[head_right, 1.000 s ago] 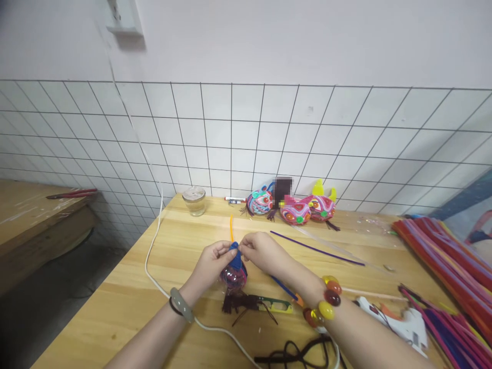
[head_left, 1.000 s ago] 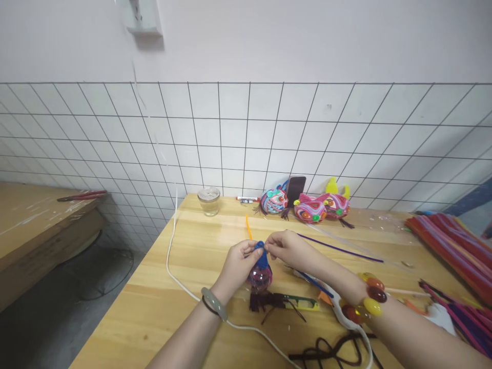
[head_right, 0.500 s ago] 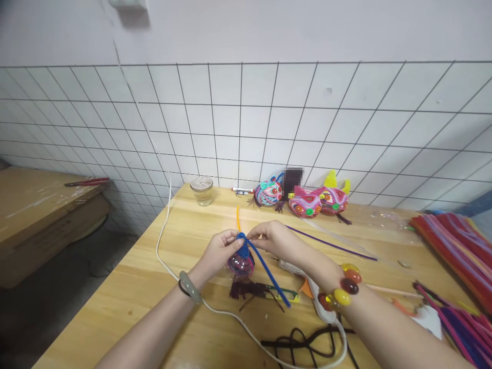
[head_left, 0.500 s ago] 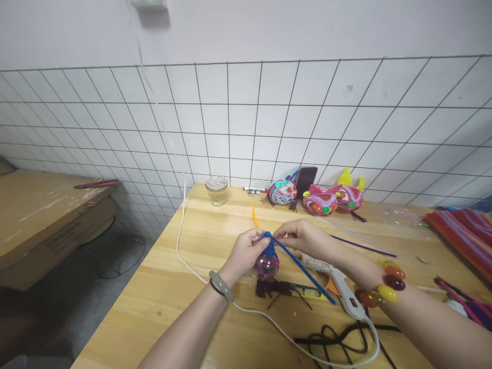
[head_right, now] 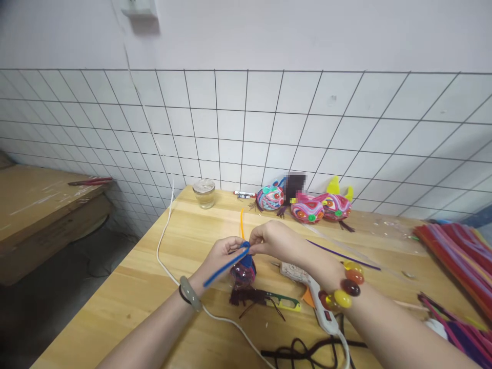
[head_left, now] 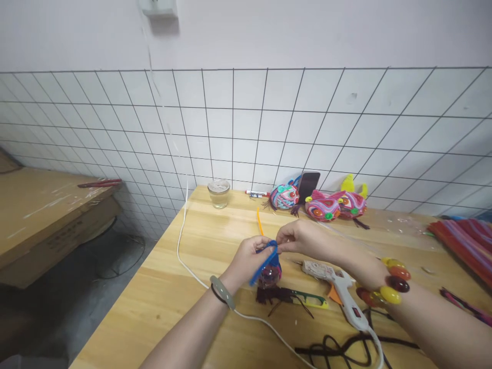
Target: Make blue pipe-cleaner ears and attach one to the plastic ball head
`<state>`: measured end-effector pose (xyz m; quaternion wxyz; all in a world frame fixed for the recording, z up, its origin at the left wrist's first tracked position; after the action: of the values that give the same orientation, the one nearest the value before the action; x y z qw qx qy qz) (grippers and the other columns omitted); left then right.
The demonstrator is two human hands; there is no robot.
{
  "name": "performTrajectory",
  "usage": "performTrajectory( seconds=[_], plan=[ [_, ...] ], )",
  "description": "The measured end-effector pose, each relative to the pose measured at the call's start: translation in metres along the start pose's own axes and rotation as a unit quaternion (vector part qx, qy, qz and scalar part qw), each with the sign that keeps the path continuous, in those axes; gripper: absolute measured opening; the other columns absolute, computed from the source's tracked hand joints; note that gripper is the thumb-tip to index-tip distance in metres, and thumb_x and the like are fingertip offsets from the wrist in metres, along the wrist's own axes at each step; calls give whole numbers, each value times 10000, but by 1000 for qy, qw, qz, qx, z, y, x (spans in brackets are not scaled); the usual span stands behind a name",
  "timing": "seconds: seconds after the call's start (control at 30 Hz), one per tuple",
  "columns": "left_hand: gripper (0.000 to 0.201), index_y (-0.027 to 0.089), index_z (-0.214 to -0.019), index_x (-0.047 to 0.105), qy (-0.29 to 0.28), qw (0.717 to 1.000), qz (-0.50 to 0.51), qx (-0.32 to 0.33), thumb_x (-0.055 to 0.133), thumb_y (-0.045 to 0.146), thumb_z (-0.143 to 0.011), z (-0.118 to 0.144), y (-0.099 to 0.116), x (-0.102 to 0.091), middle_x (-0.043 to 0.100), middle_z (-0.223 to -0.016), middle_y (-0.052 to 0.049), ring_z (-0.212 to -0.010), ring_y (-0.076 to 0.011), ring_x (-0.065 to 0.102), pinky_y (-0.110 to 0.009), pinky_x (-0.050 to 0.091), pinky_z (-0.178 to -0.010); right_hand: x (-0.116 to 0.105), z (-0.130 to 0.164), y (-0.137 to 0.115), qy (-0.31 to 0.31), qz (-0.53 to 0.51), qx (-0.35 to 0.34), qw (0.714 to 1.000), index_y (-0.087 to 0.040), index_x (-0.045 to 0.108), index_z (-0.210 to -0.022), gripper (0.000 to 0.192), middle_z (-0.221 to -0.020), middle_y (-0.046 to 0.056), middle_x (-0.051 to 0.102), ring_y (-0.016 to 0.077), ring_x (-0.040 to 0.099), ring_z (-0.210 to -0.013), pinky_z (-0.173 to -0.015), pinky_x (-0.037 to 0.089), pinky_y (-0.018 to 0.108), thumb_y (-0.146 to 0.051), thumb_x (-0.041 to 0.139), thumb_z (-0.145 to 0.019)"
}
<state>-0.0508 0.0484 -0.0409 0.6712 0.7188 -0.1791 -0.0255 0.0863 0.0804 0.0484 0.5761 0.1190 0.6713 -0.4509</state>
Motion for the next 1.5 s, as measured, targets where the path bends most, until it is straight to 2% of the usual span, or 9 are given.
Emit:
performTrajectory(
  seconds=[0.1, 0.3, 0.53, 0.73, 1.03, 1.27, 1.5],
  plan=[
    [211, 121, -781, 642, 0, 1000, -17, 10, 616, 322, -721, 0, 2, 1, 623, -662, -25, -592, -117, 544, -221, 412, -576, 2, -1, 1, 9, -21, 8, 1000, -169, 668, -659, 102, -580, 2, 638, 124, 509, -515, -474, 330, 211, -269, 655, -674],
    [154, 150, -792, 660, 30, 997, -71, 33, 620, 277, -714, 2, 4, -1, 644, -778, -34, -749, -160, 564, -245, 415, -703, 14, -6, 14, -13, -115, 25, 993, -157, 607, -675, 157, -621, 12, 664, 122, 544, -532, -483, 374, 203, -310, 626, -702],
    [232, 133, -731, 662, 11, 996, -89, 23, 582, 350, -739, 1, -2, 0, 642, -672, -28, -630, -152, 554, -237, 413, -589, 24, -9, 24, -12, -211, 51, 976, -157, 571, -665, 202, -568, -13, 603, 101, 485, -488, -453, 361, 202, -341, 653, -663],
    [251, 129, -771, 655, 27, 995, -93, 23, 594, 368, -724, 1, -3, 0, 650, -699, -33, -661, -153, 555, -233, 412, -598, 30, -9, 32, -16, -268, 75, 960, -146, 584, -689, 214, -557, -17, 578, 95, 480, -479, -456, 372, 204, -337, 670, -645],
    [165, 129, -762, 645, 5, 998, -60, 18, 611, 283, -710, 2, 7, -2, 654, -701, -34, -673, -150, 581, -240, 439, -642, 33, -7, 33, 6, -297, 81, 952, -156, 573, -651, 190, -524, -47, 529, 85, 451, -468, -465, 361, 204, -314, 676, -630],
    [247, 133, -621, 602, 67, 997, -25, -5, 614, 363, -710, -1, 7, -5, 578, -520, 16, -474, -90, 494, -192, 367, -470, 35, -4, 28, 41, -294, 78, 952, -156, 570, -669, 191, -508, -62, 491, 79, 430, -468, -450, 333, 193, -310, 677, -635],
    [255, 127, -607, 612, 93, 995, 14, -30, 668, 372, -649, -2, 7, -5, 586, -523, 15, -481, -94, 494, -210, 375, -499, 38, 0, 27, 48, -306, 80, 947, -147, 594, -720, 174, -550, -47, 516, 80, 431, -494, -472, 343, 197, -298, 657, -660]
  ],
)
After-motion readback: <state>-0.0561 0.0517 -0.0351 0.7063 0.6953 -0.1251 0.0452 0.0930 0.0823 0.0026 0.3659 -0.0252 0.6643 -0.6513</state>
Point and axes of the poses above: each hand's wrist, its own z-axis away from the middle knuckle, its own x-axis out of the palm, y = z × x, the point moved 2 cm from there along -z, towards the middle knuckle
